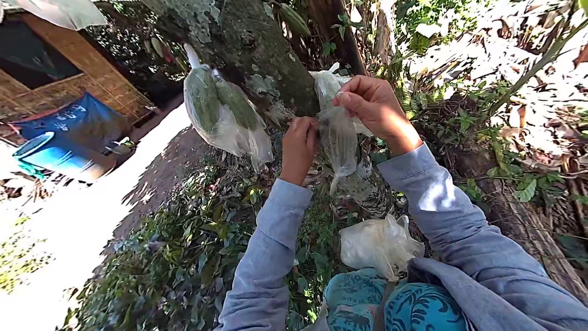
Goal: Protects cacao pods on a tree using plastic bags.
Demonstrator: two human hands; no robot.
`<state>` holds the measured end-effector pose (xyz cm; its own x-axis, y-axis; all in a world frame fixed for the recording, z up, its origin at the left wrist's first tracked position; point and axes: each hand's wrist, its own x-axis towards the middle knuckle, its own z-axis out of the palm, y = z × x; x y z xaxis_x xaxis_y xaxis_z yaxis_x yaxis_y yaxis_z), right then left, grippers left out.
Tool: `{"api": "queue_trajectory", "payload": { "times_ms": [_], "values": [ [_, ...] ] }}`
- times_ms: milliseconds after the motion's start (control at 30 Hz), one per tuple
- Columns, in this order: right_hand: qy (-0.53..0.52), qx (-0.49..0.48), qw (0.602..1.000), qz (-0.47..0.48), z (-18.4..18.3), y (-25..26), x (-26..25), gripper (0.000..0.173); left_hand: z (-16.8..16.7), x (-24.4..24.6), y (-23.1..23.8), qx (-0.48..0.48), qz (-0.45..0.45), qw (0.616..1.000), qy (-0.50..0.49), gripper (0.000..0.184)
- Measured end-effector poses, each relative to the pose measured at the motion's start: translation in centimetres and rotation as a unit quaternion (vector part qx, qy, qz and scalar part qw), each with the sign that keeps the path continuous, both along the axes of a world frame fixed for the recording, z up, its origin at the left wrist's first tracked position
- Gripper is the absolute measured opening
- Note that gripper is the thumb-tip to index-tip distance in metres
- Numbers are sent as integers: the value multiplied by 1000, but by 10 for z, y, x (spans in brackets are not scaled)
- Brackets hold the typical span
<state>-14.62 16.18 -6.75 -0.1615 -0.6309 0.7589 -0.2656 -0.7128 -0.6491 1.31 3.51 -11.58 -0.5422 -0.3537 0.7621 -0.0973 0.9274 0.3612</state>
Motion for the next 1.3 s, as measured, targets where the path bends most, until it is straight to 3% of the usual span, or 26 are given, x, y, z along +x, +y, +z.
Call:
{"api": "queue_trajectory", "payload": {
  "times_ms": [100, 200, 333, 467, 567, 700, 767, 900, 1000, 1067, 1200, 1300],
  "values": [
    [197, 17, 966, -165, -3, 4, 23, 12, 2, 16, -5, 111, -12, 993, 38, 26],
    [323, 15, 894, -312, -18, -4, 44, 12, -2, 16, -9, 260, -168, 939, 149, 19],
    [284, 21, 893, -349, -28, -6, 43, 14, 6, 5, 11, 423, -301, 824, 227, 24],
    [241, 25, 905, -350, -32, -2, 42, 14, 10, -8, 22, 444, -324, 798, 245, 22],
    [234, 43, 909, -342, -35, 0, 43, 19, 7, -11, 20, 415, -346, 811, 223, 29],
    [229, -3, 920, -317, -36, 3, 38, 14, 1, -7, 8, 241, -259, 928, 117, 40],
    [229, -7, 929, -292, -34, 4, 38, 11, -1, -8, 7, 145, -184, 968, 96, 60],
    [273, 6, 937, -219, -26, 1, 35, 10, 1, -11, 24, 91, -90, 987, 94, 90],
    [294, -7, 926, -236, -20, -3, 38, 10, 6, -1, 32, 67, -89, 990, 83, 98],
    [271, -2, 918, -290, -23, 2, 47, 10, 2, -1, 34, 27, -78, 993, 82, 93],
    [164, 3, 899, -405, -34, -14, 49, 19, -16, -24, 19, -92, 6, 981, 172, 41],
    [142, 28, 881, -450, -36, -16, 55, 22, -29, -32, 14, -173, 36, 952, 248, 24]
  ]
}}
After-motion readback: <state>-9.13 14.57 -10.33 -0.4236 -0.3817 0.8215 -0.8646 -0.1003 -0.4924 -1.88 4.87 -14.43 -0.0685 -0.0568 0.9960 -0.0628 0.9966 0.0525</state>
